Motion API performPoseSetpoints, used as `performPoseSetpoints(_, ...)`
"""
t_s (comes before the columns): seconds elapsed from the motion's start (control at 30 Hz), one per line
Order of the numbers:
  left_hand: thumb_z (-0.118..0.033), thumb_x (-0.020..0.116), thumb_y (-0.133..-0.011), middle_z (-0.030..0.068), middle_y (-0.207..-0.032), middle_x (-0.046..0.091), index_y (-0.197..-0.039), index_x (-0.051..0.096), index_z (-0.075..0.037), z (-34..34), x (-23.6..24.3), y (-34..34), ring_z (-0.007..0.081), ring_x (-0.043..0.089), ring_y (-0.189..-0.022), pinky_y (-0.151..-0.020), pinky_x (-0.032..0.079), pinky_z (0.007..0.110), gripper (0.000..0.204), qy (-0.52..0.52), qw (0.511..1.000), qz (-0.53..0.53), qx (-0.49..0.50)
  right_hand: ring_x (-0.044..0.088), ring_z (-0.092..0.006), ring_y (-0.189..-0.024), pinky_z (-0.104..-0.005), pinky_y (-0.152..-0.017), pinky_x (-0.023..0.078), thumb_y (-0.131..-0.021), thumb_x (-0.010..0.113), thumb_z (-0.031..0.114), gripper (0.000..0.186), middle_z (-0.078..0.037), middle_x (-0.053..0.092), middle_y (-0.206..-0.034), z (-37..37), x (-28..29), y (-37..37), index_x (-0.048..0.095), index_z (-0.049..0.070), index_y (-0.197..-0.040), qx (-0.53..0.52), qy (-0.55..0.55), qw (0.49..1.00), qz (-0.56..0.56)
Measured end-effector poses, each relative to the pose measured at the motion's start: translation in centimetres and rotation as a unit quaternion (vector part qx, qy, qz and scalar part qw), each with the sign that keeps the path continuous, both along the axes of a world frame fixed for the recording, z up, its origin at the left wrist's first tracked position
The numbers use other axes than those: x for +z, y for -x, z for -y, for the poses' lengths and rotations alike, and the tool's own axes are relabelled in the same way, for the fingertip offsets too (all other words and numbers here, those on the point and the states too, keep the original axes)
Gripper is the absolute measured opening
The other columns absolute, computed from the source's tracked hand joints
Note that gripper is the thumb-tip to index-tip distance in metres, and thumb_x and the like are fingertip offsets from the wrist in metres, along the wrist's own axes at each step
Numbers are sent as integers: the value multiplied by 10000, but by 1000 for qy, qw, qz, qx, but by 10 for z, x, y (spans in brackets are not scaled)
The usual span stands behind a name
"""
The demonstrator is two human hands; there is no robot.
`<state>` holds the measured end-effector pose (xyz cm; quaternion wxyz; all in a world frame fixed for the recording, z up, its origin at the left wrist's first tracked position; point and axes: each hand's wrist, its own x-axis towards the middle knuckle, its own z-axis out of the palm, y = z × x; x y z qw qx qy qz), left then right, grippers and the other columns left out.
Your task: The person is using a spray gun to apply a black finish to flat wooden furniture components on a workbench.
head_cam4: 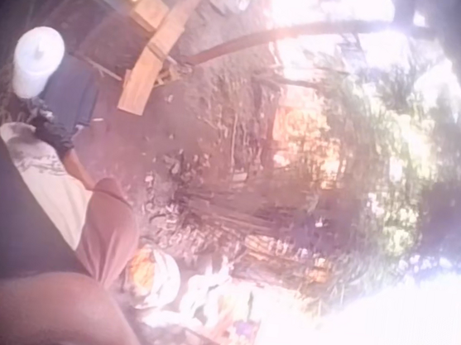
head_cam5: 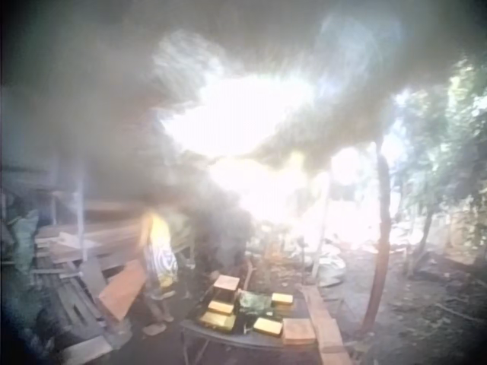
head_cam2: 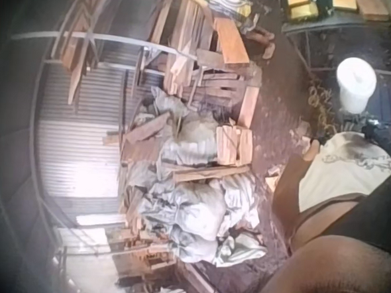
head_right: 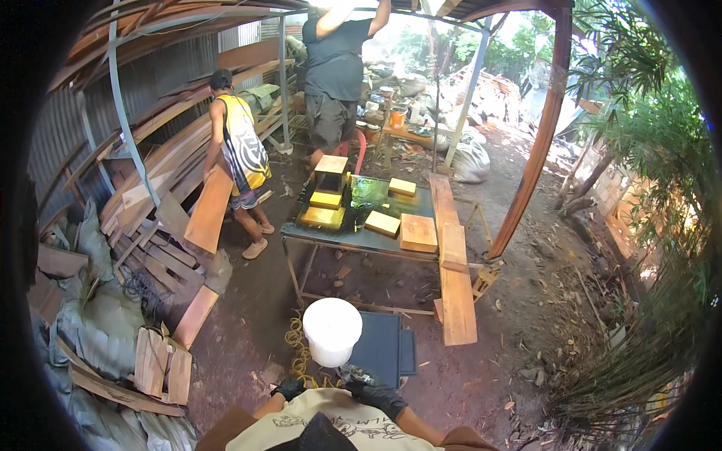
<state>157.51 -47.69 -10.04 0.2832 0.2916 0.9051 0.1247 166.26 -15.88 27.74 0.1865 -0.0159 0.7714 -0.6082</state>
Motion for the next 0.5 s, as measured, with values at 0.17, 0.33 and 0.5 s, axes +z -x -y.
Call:
performPoseSetpoints(0.17,-531,557,-859,218,-1092,643,-1015,658,-79,-21,34,14,404,620,-992,-826,484,497,489,-66,997,-3,-38,595,-165,-887,-319,-792,497,-894,653,204,327,-104,669,-1018,-14,-31,-3,621,42,-1177,-46,-26,995,88)
performPoseSetpoints(0.33,-524,593,-848,219,-1071,637,-1009,640,-61,7,-21,3,418,616,-986,-807,489,497,493,-96,994,-51,32,601,-190,-909,-343,-823,497,-865,682,170,342,-107,669,-1046,-7,-26,0,624,45,-1178,-38,-8,997,70)
performPoseSetpoints(0.5,-268,481,-941,146,-1489,402,-1383,477,-172,-10,16,4,345,395,-1353,-1108,345,422,453,59,993,99,18,617,-255,-969,-381,-852,496,-832,684,146,346,-126,656,-1105,-15,-43,-10,636,63,-1164,-29,7,999,34)
